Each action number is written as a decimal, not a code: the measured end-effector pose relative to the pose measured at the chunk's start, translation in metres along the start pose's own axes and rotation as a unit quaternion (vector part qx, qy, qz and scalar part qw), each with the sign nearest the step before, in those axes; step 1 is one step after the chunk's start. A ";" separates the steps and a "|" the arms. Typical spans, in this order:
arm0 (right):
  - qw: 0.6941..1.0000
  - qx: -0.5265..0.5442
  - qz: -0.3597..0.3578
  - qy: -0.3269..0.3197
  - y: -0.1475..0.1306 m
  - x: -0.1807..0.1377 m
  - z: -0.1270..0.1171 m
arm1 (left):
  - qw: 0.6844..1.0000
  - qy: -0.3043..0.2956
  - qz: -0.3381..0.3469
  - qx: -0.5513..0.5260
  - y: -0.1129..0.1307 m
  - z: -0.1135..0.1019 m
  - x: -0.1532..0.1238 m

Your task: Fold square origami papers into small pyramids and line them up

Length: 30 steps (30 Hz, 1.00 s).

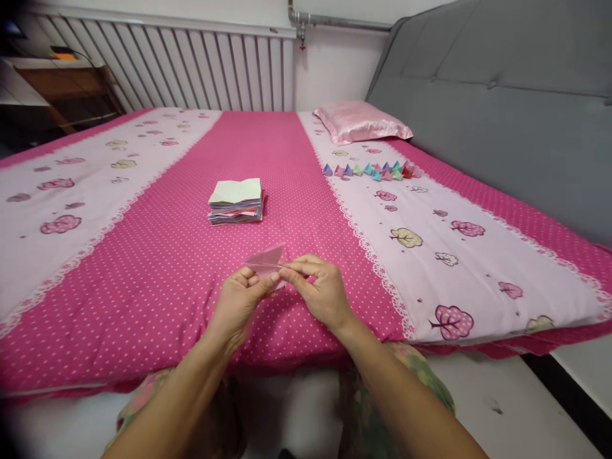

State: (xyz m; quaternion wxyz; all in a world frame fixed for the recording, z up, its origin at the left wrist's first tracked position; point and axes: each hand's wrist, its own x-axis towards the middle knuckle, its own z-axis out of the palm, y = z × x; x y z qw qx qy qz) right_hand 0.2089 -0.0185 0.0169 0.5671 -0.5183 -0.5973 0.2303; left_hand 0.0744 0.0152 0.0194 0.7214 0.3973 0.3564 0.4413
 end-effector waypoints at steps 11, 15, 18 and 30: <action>1.000 0.014 0.006 0.002 0.000 0.001 -0.002 | 0.991 0.024 0.021 0.129 -0.002 -0.002 0.000; 0.996 0.064 0.049 0.031 0.004 0.001 0.000 | 0.994 0.004 0.016 0.108 -0.003 -0.002 0.000; 0.986 0.138 0.086 0.038 0.007 0.001 0.002 | 0.997 0.008 -0.003 0.073 -0.003 -0.003 0.001; 0.982 0.138 0.109 0.063 0.001 0.002 -0.002 | 0.997 0.039 -0.009 0.065 -0.002 -0.004 0.004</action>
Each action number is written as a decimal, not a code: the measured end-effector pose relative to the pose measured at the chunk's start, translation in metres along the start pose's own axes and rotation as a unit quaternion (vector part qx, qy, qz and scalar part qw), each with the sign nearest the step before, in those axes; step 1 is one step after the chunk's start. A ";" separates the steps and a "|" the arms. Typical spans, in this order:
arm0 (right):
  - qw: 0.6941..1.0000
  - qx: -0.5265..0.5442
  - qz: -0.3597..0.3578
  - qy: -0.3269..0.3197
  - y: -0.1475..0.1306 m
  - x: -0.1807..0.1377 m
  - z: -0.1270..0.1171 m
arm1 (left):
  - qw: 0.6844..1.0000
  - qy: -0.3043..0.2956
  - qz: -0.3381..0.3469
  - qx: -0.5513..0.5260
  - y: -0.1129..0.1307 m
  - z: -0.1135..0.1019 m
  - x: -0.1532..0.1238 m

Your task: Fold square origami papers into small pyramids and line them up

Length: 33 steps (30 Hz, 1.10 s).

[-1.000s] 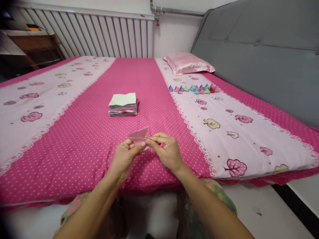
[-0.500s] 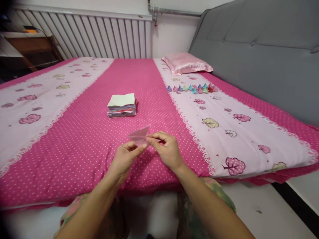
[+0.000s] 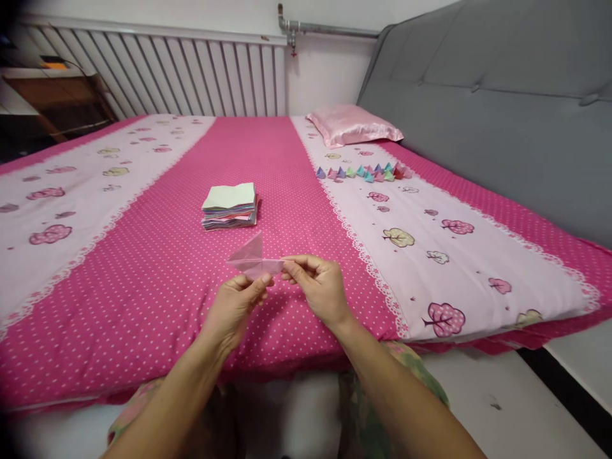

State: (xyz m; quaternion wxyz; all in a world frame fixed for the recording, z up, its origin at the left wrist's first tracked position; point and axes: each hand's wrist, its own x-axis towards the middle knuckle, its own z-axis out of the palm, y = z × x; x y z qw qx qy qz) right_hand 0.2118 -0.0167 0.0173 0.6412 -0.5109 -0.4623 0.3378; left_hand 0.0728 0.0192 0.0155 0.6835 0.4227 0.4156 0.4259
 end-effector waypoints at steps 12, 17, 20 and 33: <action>0.999 0.017 -0.012 -0.028 0.003 0.001 -0.003 | 0.999 -0.040 -0.010 0.018 -0.006 -0.001 -0.001; 0.999 -0.023 0.011 -0.044 0.003 -0.002 0.001 | 0.997 -0.064 -0.029 0.037 -0.008 0.003 -0.004; 0.998 -0.045 0.013 -0.043 0.003 -0.003 0.001 | 0.995 -0.085 -0.046 0.035 -0.007 0.005 -0.006; 0.996 -0.035 0.070 -0.053 0.008 -0.001 -0.004 | 0.999 -0.032 0.031 0.014 0.008 -0.002 -0.002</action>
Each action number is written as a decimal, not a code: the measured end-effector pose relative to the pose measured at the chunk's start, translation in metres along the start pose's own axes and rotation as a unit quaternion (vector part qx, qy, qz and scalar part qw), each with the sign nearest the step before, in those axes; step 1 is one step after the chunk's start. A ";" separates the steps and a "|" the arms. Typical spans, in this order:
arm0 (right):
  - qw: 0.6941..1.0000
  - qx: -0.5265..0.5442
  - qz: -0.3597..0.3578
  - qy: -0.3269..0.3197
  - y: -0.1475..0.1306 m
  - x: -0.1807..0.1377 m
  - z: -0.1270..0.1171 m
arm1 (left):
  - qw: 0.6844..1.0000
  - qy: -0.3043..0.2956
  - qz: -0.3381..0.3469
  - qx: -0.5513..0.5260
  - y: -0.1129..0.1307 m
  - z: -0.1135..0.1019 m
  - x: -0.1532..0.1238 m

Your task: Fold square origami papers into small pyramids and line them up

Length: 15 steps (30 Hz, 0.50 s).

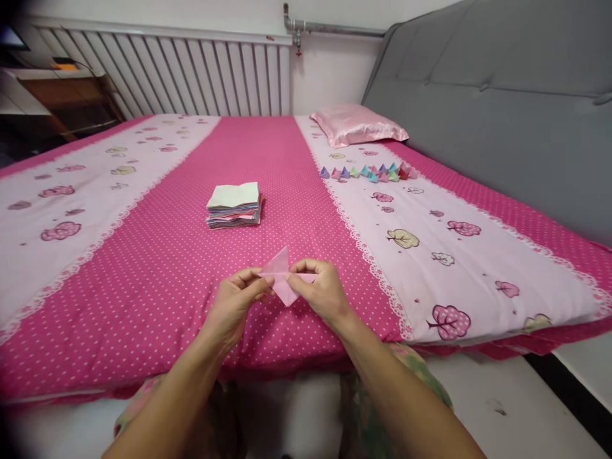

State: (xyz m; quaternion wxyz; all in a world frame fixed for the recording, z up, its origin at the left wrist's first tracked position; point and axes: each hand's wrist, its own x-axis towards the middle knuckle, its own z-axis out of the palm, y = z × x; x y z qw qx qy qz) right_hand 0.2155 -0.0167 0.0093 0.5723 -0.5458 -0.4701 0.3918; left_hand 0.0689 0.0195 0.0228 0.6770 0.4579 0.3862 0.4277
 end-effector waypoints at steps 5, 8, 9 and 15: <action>1.000 0.010 0.009 0.006 -0.004 0.000 0.002 | 1.000 -0.004 -0.017 0.006 -0.002 -0.001 0.000; 1.000 0.007 -0.008 0.000 -0.006 -0.001 0.003 | 1.000 -0.004 -0.025 0.002 0.000 -0.001 -0.001; 1.000 0.005 -0.017 -0.004 -0.006 -0.001 0.002 | 1.000 -0.006 -0.027 0.002 0.001 -0.001 -0.001; 0.998 -0.039 -0.042 -0.016 -0.006 -0.001 -0.001 | 0.999 -0.013 -0.043 -0.011 0.002 -0.001 -0.001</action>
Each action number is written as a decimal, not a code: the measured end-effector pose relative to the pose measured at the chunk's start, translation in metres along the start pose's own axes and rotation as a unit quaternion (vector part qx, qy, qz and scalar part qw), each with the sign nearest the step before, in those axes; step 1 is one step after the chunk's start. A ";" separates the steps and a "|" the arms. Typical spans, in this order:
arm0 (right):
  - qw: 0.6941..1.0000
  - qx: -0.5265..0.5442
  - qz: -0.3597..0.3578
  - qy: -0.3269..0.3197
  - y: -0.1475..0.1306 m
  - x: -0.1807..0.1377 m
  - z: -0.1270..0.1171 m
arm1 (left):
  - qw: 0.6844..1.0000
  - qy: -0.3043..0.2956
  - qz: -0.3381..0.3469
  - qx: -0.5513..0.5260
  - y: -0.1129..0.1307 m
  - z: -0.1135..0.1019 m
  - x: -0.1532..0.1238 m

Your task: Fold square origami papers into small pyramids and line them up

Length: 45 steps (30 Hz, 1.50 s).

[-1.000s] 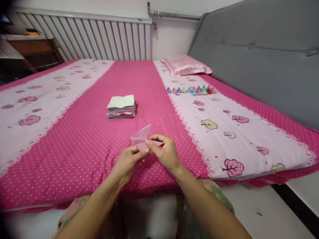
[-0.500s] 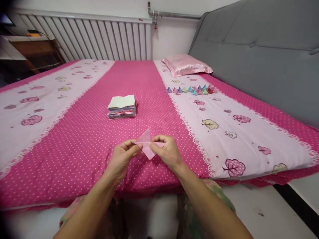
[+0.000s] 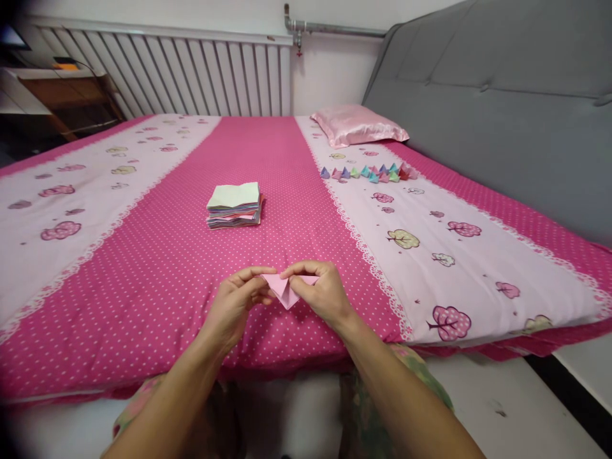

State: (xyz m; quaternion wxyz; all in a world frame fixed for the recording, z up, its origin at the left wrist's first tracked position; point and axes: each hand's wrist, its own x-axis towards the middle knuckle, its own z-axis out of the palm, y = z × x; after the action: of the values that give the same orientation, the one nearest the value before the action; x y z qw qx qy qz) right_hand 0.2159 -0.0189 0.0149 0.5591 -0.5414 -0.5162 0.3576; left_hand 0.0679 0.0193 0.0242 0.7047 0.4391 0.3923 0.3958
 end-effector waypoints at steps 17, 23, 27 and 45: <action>1.000 0.013 -0.018 0.013 -0.002 -0.001 0.001 | 0.992 -0.002 0.103 0.077 0.001 0.003 -0.004; 0.998 0.062 -0.011 0.003 -0.006 -0.001 0.003 | 0.986 0.022 0.154 0.061 -0.002 0.004 -0.003; 0.997 0.073 -0.023 -0.007 -0.005 -0.002 0.004 | 0.987 -0.013 0.152 0.049 0.000 0.002 -0.002; 0.997 0.073 -0.015 -0.022 -0.003 0.003 0.000 | 0.981 0.057 0.163 0.088 0.000 0.000 -0.003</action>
State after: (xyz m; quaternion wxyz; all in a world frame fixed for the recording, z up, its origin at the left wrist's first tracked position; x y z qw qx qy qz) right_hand 0.2156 -0.0163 0.0186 0.5908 -0.4833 -0.5093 0.3974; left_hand 0.0668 0.0166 0.0253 0.5657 0.5340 0.3879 0.4943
